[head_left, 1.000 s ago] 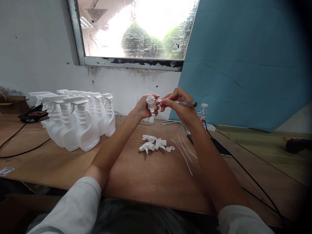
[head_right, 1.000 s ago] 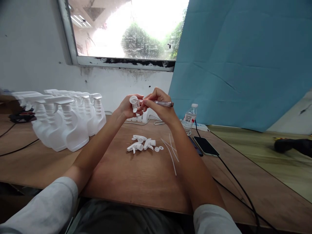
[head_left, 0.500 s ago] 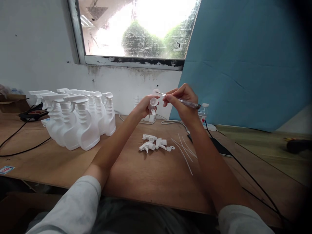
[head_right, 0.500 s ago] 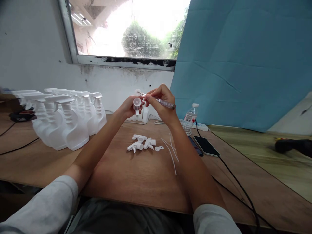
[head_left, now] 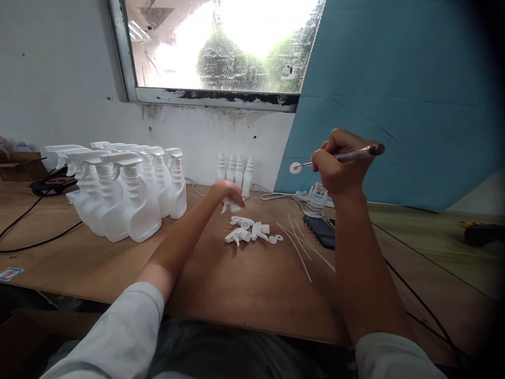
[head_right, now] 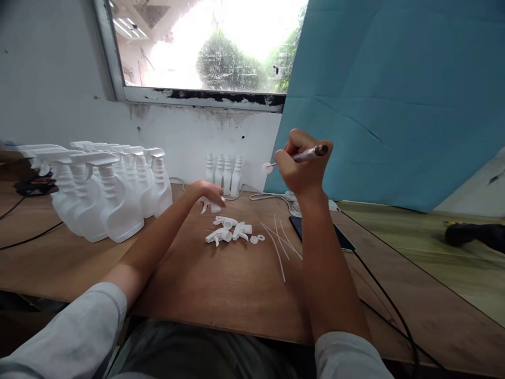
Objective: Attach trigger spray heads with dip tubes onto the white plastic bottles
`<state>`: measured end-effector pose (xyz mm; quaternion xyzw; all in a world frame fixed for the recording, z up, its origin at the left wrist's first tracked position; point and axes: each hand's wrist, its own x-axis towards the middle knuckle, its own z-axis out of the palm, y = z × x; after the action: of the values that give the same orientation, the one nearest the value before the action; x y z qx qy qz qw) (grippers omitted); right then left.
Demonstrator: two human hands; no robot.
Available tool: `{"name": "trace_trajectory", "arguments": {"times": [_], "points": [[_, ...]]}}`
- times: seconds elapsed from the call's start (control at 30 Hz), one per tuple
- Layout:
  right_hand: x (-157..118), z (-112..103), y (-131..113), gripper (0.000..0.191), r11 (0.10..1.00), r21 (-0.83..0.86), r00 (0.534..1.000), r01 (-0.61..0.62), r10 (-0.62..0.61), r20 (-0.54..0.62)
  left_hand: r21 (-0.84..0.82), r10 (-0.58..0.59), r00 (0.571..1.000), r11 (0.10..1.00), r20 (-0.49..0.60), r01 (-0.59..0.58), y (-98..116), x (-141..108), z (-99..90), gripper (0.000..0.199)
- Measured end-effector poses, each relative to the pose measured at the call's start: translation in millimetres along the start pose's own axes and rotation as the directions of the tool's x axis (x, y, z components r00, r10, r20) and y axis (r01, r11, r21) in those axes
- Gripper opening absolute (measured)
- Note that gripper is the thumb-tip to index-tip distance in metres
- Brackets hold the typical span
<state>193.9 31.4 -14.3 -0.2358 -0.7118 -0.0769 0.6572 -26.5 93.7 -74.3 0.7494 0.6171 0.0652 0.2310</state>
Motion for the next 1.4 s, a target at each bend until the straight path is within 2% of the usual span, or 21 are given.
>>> {"name": "trace_trajectory", "arguments": {"times": [0.07, 0.13, 0.33, 0.43, 0.57, 0.77, 0.9, 0.97, 1.03, 1.13, 1.17, 1.2, 1.23, 1.3, 1.37, 1.4], "points": [[0.6, -0.3, -2.1, 0.031, 0.999, 0.042, 0.998, 0.029, -0.027, -0.061, 0.018, -0.046, 0.995, 0.999, 0.090, 0.045, -3.7, 5.2, 4.6, 0.030], [0.7, -0.3, -3.5, 0.032, 0.998, 0.061, 0.998, 0.025, -0.021, -0.059, 0.033, -0.071, 0.985, 0.997, 0.155, 0.067, -8.4, 11.8, 6.5, 0.031], [0.3, -0.6, 0.4, 0.033, 0.997, 0.020, 0.997, 0.071, -0.071, -0.012, 0.118, -0.123, 0.962, 0.988, 0.243, 0.097, -20.8, 31.3, 5.2, 0.043], [0.3, 0.1, 3.1, 0.033, 0.993, 0.016, 0.993, 0.117, -0.116, -0.019, 0.173, -0.183, 0.939, 0.975, 0.290, 0.137, -21.5, 36.5, 8.6, 0.049], [0.3, 0.2, 3.7, 0.032, 0.995, 0.018, 0.995, 0.098, -0.098, -0.021, 0.214, -0.230, 0.899, 0.964, 0.372, 0.157, -20.3, 41.2, 17.3, 0.054], [1.4, -1.9, 4.6, 0.031, 0.994, 0.027, 0.994, 0.107, -0.106, -0.029, 0.177, -0.169, 0.879, 0.979, 0.446, 0.099, -21.8, 41.8, 27.8, 0.053], [0.8, -1.9, 6.3, 0.031, 0.995, -0.010, 0.995, 0.097, -0.097, -0.020, 0.109, -0.098, 0.897, 0.992, 0.430, 0.056, -17.4, 36.2, 29.1, 0.044], [0.4, -1.7, 5.9, 0.032, 0.995, -0.006, 0.995, 0.103, -0.103, -0.016, 0.074, -0.050, 0.925, 0.997, 0.376, 0.024, -14.0, 30.0, 22.5, 0.039], [0.2, -1.8, 4.5, 0.031, 0.994, -0.001, 0.994, 0.110, -0.110, -0.015, 0.040, 0.008, 0.959, 0.999, 0.283, -0.020, -12.0, 18.7, 8.2, 0.036], [0.7, -2.7, 2.1, 0.030, 0.995, -0.016, 0.994, 0.103, -0.104, -0.026, 0.019, 0.097, 0.993, 0.995, 0.068, -0.099, -13.6, -10.6, -24.2, 0.040], [1.0, -3.1, 1.7, 0.029, 0.995, -0.020, 0.995, 0.099, -0.100, -0.031, 0.026, 0.136, 0.989, 0.991, -0.050, -0.135, -15.4, -23.1, -35.6, 0.041], [1.3, -3.3, 1.6, 0.029, 0.995, -0.022, 0.995, 0.096, -0.097, -0.034, 0.061, 0.202, 0.955, 0.979, -0.218, -0.194, -17.7, -36.3, -46.5, 0.040], [1.5, -3.5, 1.7, 0.029, 0.995, -0.022, 0.995, 0.096, -0.097, -0.034, 0.123, 0.255, 0.895, 0.967, -0.366, -0.225, -20.6, -49.4, -56.2, 0.039], [1.9, -3.2, 2.7, 0.030, 0.994, -0.019, 0.994, 0.106, -0.106, -0.028, 0.230, 0.274, 0.746, 0.959, -0.607, -0.166, -27.9, -72.8, -71.5, 0.037], [1.9, -2.1, 3.6, 0.029, 0.992, -0.031, 0.992, 0.120, -0.120, -0.023, 0.245, 0.223, 0.636, 0.968, -0.739, -0.054, -37.3, -88.8, -81.3, 0.036], [1.8, -1.5, 3.8, 0.028, 0.991, -0.043, 0.992, 0.123, -0.124, -0.022, 0.226, 0.180, 0.605, 0.974, -0.776, 0.001, -42.3, -93.3, -84.5, 0.036]]}}
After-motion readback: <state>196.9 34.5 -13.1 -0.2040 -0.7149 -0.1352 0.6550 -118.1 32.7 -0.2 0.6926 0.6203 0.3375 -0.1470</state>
